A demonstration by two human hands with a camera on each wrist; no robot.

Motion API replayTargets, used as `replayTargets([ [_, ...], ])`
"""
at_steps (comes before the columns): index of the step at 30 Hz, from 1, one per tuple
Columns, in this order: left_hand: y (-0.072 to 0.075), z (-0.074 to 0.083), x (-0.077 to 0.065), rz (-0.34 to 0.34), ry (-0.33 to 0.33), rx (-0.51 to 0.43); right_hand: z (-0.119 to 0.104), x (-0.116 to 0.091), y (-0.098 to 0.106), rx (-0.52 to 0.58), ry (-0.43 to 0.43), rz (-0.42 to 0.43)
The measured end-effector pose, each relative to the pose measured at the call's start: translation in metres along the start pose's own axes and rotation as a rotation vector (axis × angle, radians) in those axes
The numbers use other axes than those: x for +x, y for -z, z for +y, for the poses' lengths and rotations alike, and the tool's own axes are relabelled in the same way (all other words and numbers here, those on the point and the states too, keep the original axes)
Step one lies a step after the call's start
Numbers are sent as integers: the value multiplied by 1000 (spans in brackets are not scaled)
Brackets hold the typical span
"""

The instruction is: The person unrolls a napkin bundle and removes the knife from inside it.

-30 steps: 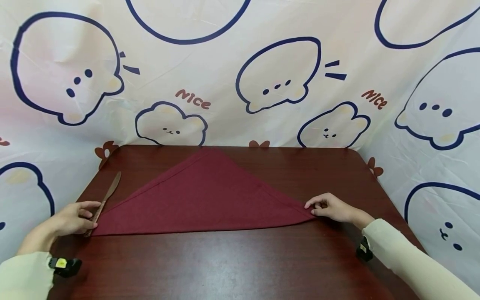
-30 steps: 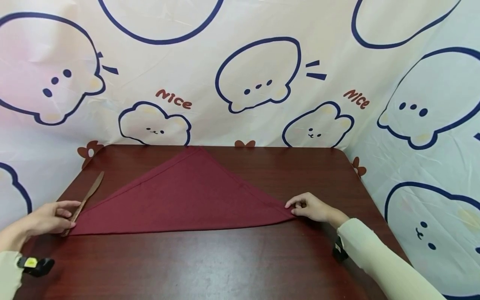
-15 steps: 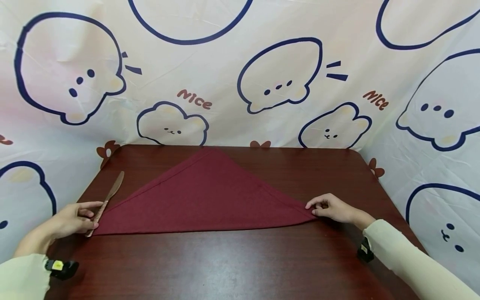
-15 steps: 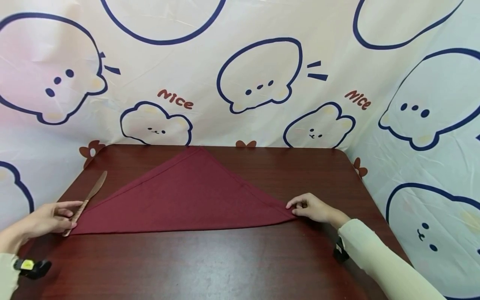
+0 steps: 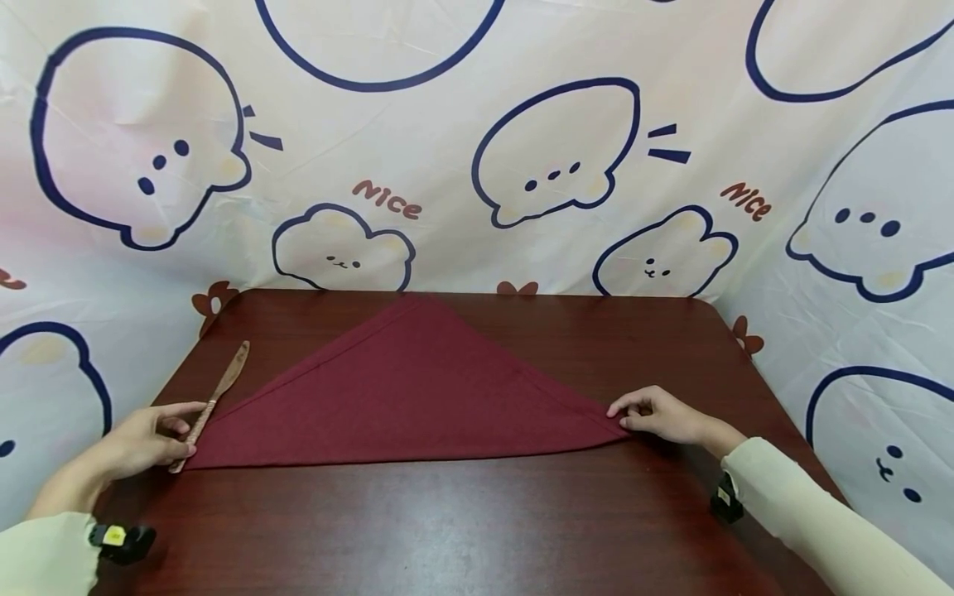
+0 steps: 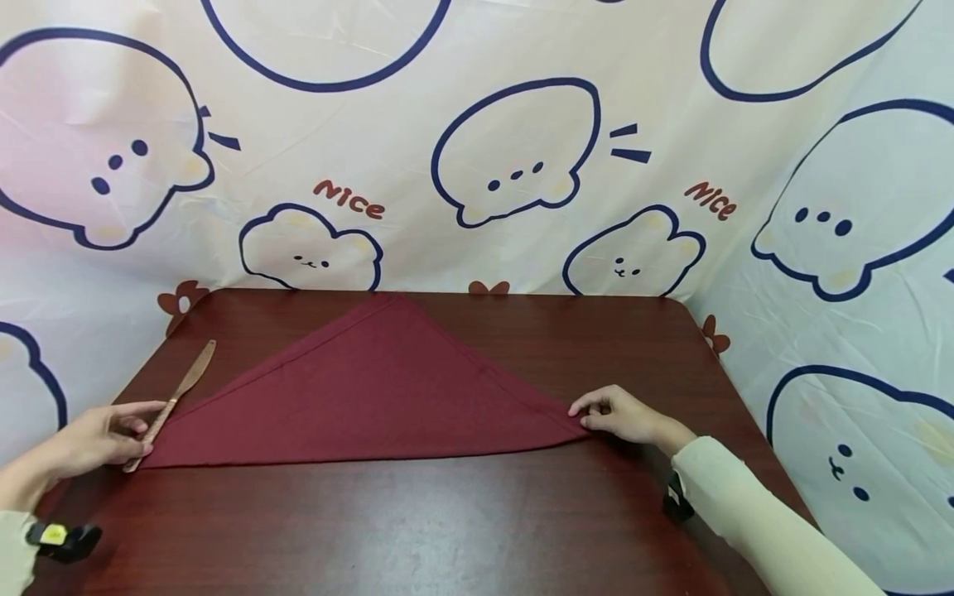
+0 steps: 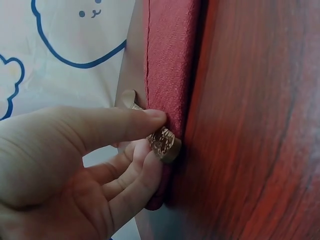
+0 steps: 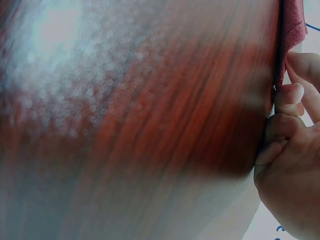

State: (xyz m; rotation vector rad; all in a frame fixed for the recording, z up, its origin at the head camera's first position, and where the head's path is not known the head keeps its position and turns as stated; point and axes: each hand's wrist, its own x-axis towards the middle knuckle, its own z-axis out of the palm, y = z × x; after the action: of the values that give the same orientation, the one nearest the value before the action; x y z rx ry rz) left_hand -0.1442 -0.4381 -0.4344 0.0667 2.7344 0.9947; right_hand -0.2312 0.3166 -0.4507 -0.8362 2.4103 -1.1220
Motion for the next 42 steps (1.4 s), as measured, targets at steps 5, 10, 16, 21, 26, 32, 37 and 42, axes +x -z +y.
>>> replayTargets([
  [5, -4, 3, 0, 36, -15, 64, 4, 0, -1, -7, -10, -1],
  [10, -6, 6, -1, 50, -25, 92, 5, 0, -1, -3, -24, -4],
  [16, -5, 8, -1, 51, -23, 106, 5, 0, -1, -3, -29, -2],
  [21, -5, 9, -1, 55, -34, 124, 4, 0, 0, 2, -15, -2],
  [26, -5, 11, 0, 37, -34, 125, 5, 0, 0, 10, -11, -4],
  [32, -7, 13, 2, 2, -4, 103, 3, 0, 0, 2, -16, 4],
  [37, -8, 14, 2, -18, 18, 100, 1, -1, -1, 2, -21, 1],
  [42, -8, 14, 2, -29, 25, 114, 1, -2, -1, 2, -20, 2],
])
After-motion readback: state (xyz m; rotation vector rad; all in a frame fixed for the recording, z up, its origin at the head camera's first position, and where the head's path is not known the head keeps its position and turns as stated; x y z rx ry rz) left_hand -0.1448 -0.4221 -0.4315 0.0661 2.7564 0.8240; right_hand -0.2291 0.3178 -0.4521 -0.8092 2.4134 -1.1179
